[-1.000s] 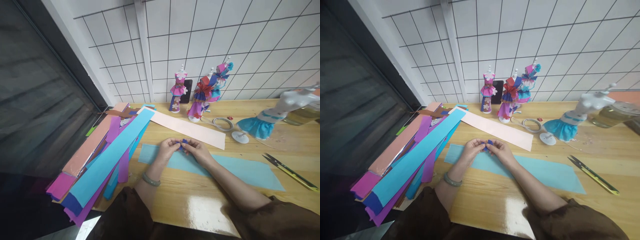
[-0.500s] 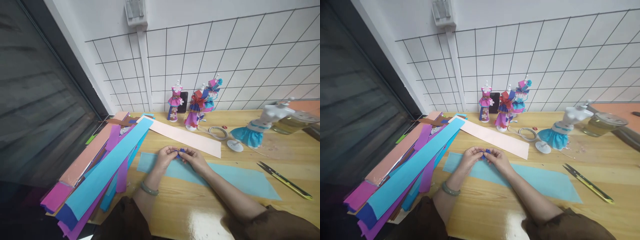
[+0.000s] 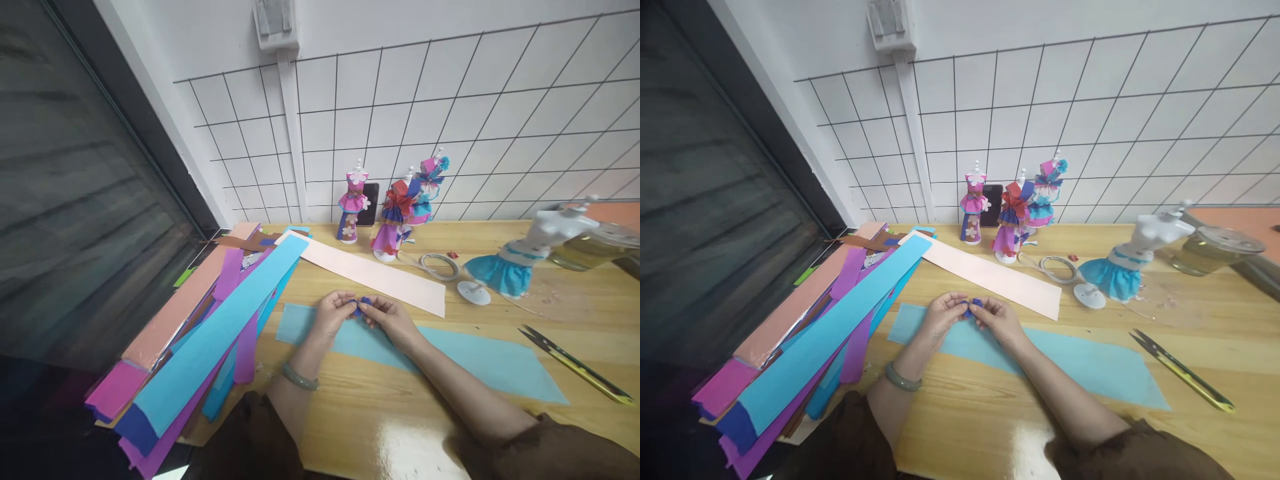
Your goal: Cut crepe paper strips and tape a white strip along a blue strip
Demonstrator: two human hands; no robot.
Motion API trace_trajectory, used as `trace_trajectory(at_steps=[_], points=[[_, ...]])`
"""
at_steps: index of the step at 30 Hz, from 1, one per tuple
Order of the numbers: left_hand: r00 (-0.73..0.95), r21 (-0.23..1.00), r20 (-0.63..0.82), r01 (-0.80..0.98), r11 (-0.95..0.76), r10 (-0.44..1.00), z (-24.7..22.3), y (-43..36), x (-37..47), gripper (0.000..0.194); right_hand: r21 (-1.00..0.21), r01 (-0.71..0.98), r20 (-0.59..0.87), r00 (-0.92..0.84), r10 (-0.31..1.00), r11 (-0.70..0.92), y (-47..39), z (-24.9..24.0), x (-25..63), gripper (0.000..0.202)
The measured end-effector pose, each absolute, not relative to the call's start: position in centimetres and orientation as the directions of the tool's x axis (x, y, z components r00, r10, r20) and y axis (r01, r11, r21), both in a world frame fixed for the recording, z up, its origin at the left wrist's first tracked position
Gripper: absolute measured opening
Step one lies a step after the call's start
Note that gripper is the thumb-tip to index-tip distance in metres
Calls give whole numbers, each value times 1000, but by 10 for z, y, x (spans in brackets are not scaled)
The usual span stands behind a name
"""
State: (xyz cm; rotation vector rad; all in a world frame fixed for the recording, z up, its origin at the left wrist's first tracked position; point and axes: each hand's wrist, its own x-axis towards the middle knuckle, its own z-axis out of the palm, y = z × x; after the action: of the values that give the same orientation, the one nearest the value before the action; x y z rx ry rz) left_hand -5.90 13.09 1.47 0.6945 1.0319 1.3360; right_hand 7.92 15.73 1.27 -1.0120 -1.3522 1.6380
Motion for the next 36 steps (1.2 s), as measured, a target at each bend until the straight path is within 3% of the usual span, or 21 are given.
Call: trace_trajectory(at_steps=[14,23,36], points=[[-57,862,-200,-485,148,978,20,130,-60,32,-958,-187,-125,-403,906,-215,155,17,79,31],[-46,887,-155,-447,118,987,16,130,-59,33,-997,-20,-57,-386,921,-70,157,13,80,28],[-68,893,-182,-430,136,981,16,130,-58,31,-999,-2,-30,-393,919,-34,158,9,79,35]])
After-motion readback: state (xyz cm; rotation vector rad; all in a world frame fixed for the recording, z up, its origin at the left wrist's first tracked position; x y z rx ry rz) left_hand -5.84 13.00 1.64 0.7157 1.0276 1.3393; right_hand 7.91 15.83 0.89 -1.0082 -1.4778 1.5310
